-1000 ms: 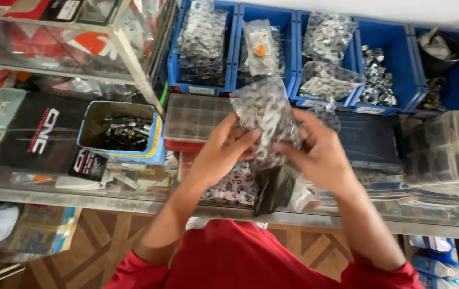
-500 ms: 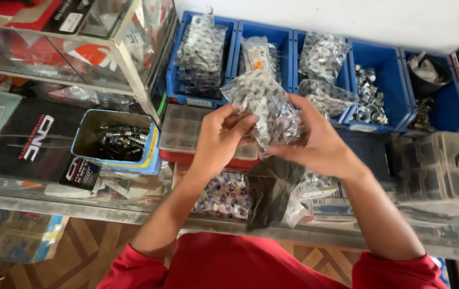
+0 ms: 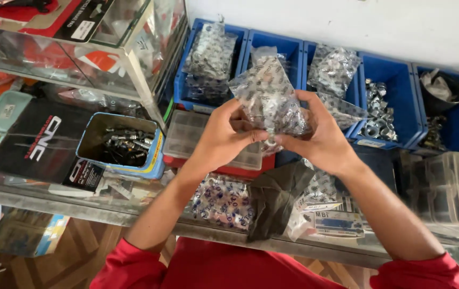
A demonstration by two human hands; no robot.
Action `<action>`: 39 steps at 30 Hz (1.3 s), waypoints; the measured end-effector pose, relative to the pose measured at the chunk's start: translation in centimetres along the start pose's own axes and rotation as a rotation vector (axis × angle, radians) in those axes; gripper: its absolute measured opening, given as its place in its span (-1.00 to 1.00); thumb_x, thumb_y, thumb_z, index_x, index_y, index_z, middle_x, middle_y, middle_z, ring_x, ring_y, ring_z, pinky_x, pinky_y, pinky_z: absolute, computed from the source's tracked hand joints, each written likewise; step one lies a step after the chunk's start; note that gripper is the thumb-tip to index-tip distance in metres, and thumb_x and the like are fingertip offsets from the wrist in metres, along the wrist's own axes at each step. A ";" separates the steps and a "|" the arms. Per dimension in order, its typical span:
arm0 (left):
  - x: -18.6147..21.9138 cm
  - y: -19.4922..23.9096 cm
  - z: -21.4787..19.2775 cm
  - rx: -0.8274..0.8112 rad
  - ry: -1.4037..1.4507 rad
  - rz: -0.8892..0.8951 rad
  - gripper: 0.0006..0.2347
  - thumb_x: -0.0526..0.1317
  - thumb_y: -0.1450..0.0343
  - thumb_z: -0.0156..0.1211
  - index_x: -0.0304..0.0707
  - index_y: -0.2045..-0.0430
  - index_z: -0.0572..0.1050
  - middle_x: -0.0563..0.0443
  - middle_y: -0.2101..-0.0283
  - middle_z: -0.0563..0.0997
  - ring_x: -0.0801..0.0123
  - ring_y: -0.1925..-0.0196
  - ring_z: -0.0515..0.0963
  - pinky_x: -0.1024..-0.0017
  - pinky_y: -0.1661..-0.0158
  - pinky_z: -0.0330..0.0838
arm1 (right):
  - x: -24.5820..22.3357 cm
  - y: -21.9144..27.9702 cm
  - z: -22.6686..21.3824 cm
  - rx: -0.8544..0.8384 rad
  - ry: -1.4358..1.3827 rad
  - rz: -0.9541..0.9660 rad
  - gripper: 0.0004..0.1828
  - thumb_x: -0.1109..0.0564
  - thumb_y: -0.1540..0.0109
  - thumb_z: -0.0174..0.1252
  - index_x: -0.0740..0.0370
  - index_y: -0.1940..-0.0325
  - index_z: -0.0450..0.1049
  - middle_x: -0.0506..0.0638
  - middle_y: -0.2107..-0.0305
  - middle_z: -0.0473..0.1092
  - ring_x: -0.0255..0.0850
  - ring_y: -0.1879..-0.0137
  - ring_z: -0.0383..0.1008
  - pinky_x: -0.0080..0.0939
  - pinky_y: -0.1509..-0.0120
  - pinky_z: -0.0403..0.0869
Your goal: The person stands at a glass counter and repeatedly picks up small plastic bags containing hardware parts. They wipe the bags with a dark cloth and place them into blue storage bins. The person handles multiple bags and organizes them into the bins throughout the video.
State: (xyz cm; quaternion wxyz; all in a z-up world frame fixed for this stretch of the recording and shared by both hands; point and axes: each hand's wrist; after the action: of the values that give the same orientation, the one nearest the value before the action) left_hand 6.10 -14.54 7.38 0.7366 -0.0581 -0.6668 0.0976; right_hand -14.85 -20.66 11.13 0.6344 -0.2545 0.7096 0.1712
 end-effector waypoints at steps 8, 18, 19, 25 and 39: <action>1.5 -0.4 -0.8 0.035 -0.231 0.179 -0.61 -0.17 -0.20 0.61 -0.25 0.22 0.51 -0.04 0.44 0.57 0.34 0.39 0.72 0.37 0.33 0.63 | -0.8 -1.7 0.3 -0.171 -0.017 -0.017 0.17 0.44 0.11 0.49 0.22 -0.50 0.06 0.27 0.04 0.42 0.08 0.01 0.57 0.14 -0.01 0.68; 2.8 -0.1 -1.9 0.012 -0.362 0.271 -0.67 -0.56 -0.23 0.38 -0.37 0.31 0.32 -0.02 0.41 0.56 0.40 0.43 0.66 0.42 0.44 0.53 | -1.5 -2.7 1.3 -0.234 0.309 -0.095 0.27 0.39 0.01 0.40 0.13 -0.60 -0.26 0.31 -0.08 0.38 0.05 -0.05 0.55 0.00 0.00 0.58; 2.8 -0.3 -2.0 0.010 -0.365 0.269 -0.67 -0.56 -0.23 0.38 -0.37 0.31 0.32 -0.02 0.41 0.56 0.40 0.43 0.66 0.42 0.44 0.53 | -1.4 -2.9 1.2 -0.232 0.304 -0.095 0.27 0.39 0.01 0.40 0.13 -0.60 -0.26 0.31 -0.08 0.38 0.05 -0.05 0.55 0.00 0.00 0.58; 2.1 -2.0 -2.1 0.014 -0.461 0.429 -0.56 -0.20 -0.31 0.47 -0.36 0.04 0.36 -0.06 0.43 0.69 0.37 0.49 0.67 0.48 0.44 0.53 | -0.5 -3.2 0.4 -0.202 0.107 -0.258 0.19 0.59 -0.05 0.25 0.17 -0.56 -0.28 0.38 -0.17 0.35 0.20 -0.24 0.52 0.14 -0.30 0.65; 1.2 -2.8 -2.0 -0.216 -0.327 0.312 -0.65 -0.50 -0.35 0.41 -0.40 0.13 0.31 -0.07 0.34 0.62 0.35 0.25 0.69 0.44 0.29 0.55 | 0.5 -2.7 -1.4 -0.264 0.202 -0.229 0.22 0.45 -0.13 0.32 0.08 -0.58 -0.39 0.47 -0.29 0.27 0.23 -0.27 0.51 0.12 -0.18 0.64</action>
State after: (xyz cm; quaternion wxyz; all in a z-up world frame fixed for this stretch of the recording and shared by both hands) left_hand 8.33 -16.90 8.94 0.5846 -0.2221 -0.7665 0.1466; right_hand -14.45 -23.76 11.06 0.5363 -0.4304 0.7076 0.1629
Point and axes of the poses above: each hand's wrist, its own y-axis away from the middle knuckle, its own z-axis out of the palm, x = y × z
